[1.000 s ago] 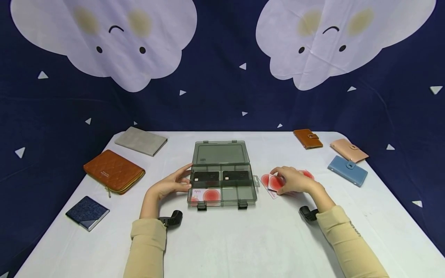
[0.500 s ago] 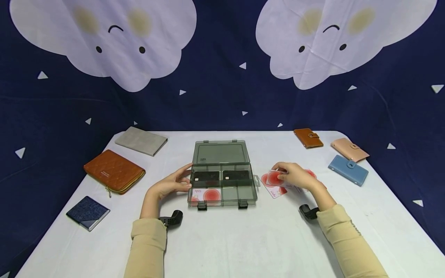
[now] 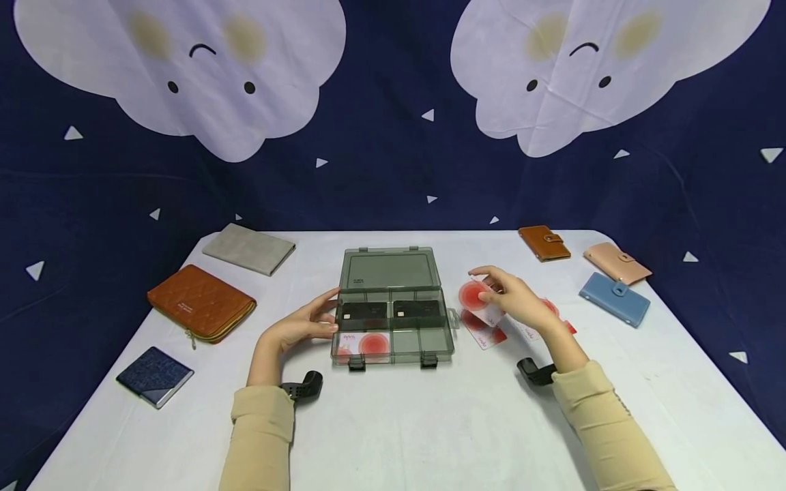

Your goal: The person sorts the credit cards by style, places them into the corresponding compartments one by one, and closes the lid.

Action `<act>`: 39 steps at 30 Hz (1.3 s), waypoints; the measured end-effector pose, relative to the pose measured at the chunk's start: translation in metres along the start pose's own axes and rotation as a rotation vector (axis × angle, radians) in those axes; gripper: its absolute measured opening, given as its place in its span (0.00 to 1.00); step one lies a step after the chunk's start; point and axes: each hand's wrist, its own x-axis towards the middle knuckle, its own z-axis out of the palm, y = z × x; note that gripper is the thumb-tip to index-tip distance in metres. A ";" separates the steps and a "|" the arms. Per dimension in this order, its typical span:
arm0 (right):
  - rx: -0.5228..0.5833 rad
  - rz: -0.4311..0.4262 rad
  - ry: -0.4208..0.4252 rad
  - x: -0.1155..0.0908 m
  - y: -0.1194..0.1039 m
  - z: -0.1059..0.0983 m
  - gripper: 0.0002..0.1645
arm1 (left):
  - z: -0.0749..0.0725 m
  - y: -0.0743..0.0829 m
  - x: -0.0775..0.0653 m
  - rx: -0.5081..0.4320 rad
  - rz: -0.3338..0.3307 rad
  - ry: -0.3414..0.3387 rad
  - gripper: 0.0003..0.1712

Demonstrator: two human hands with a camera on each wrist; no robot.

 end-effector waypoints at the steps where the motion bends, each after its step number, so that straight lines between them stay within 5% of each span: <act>1: 0.037 -0.003 0.011 0.001 -0.003 0.001 0.26 | 0.000 0.000 0.000 -0.001 0.000 -0.001 0.50; 7: 0.269 -0.033 0.073 0.006 -0.022 0.011 0.38 | 0.000 -0.001 0.001 0.004 0.001 0.001 0.50; 11: 0.300 -0.058 0.075 0.007 -0.033 0.017 0.42 | 0.000 -0.001 0.001 0.009 -0.005 0.008 0.50; 16: 0.319 -0.051 0.066 0.007 -0.039 0.027 0.34 | 0.000 0.000 0.001 0.006 -0.007 0.006 0.50; 24: 0.513 0.015 0.068 0.009 -0.041 0.046 0.19 | 0.000 0.000 0.000 0.015 -0.009 0.007 0.51; 31: 0.435 0.047 0.004 0.008 -0.037 0.054 0.13 | 0.001 -0.001 0.000 0.000 -0.014 0.005 0.51; 39: 0.205 -0.023 -0.118 0.008 -0.042 0.066 0.21 | 0.000 -0.001 0.001 -0.004 -0.006 -0.003 0.52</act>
